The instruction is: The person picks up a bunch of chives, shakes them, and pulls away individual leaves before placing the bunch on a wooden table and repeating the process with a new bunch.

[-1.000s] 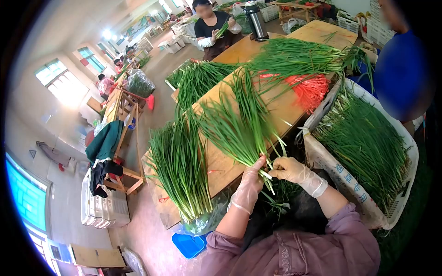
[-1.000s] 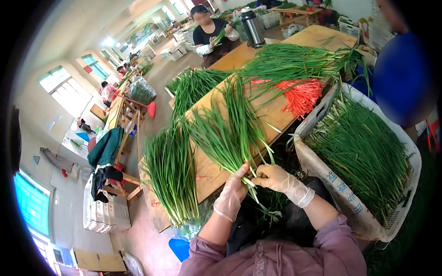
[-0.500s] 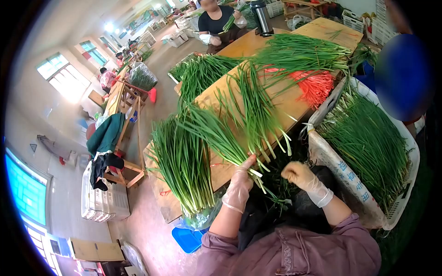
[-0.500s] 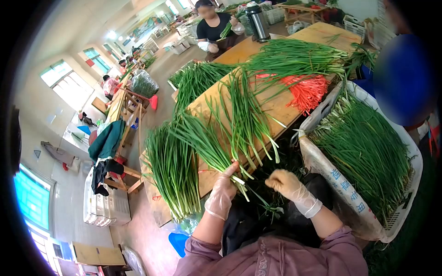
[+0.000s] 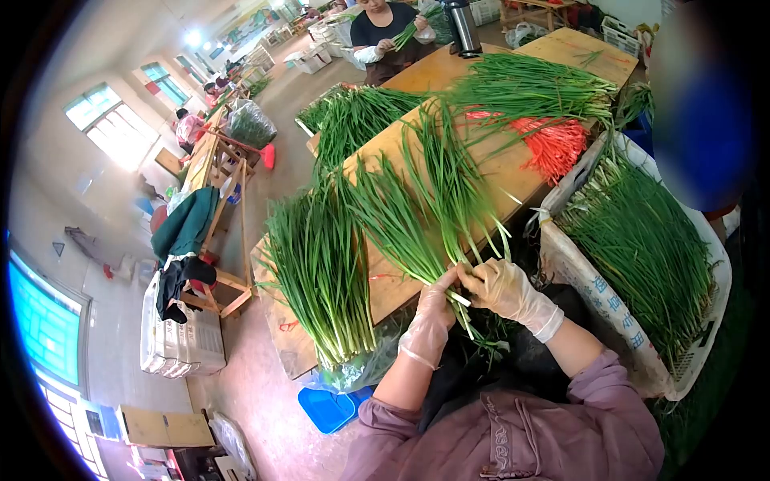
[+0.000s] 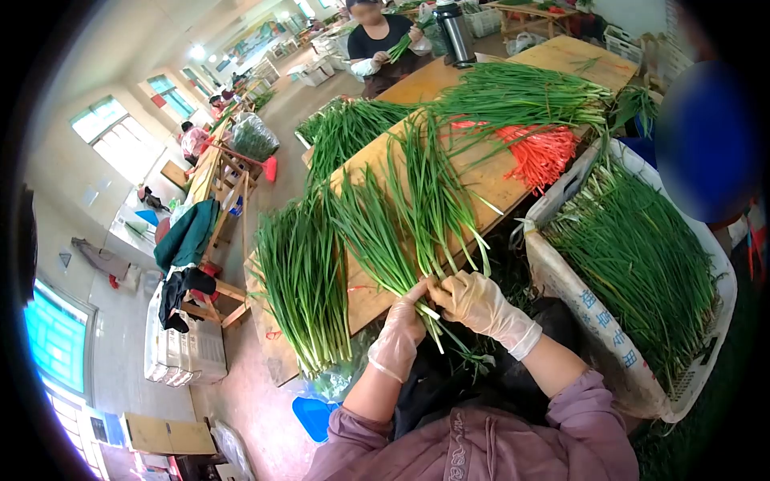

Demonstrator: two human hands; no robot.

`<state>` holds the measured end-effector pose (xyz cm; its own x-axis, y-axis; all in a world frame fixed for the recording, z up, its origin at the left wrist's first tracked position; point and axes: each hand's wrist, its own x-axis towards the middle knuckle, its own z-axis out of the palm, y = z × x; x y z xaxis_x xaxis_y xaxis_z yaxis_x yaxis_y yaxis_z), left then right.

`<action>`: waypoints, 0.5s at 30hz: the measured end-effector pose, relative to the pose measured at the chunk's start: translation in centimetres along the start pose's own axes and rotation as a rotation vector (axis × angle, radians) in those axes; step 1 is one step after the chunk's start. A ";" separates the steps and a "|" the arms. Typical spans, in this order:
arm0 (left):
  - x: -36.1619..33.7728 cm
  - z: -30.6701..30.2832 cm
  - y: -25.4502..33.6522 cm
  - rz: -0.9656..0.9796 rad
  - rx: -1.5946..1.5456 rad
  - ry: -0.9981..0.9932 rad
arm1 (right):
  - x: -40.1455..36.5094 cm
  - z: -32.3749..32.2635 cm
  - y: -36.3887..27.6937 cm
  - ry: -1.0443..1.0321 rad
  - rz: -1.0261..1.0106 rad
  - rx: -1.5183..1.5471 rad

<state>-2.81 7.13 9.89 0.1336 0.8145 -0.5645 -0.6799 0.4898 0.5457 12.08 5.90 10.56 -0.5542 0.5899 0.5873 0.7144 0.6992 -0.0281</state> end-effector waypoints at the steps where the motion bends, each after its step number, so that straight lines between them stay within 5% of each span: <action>1: -0.5 0.6 0.1 0.009 0.016 0.017 | -0.5 0.7 0.4 0.046 -0.020 -0.051; 11: 0.9 0.0 -0.1 0.072 0.052 0.067 | -0.3 0.7 0.4 0.370 0.024 0.117; 14: 0.9 -1.0 1.8 0.077 0.058 0.061 | -4.0 1.0 0.5 0.123 0.127 0.316; 15: 0.5 -1.3 2.6 0.044 0.043 0.074 | -6.1 1.4 0.9 -0.168 0.101 0.362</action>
<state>-5.42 8.39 10.23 0.0492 0.8112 -0.5827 -0.6521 0.4680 0.5965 15.54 3.51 5.86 -0.5727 0.6993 0.4278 0.5886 0.7140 -0.3793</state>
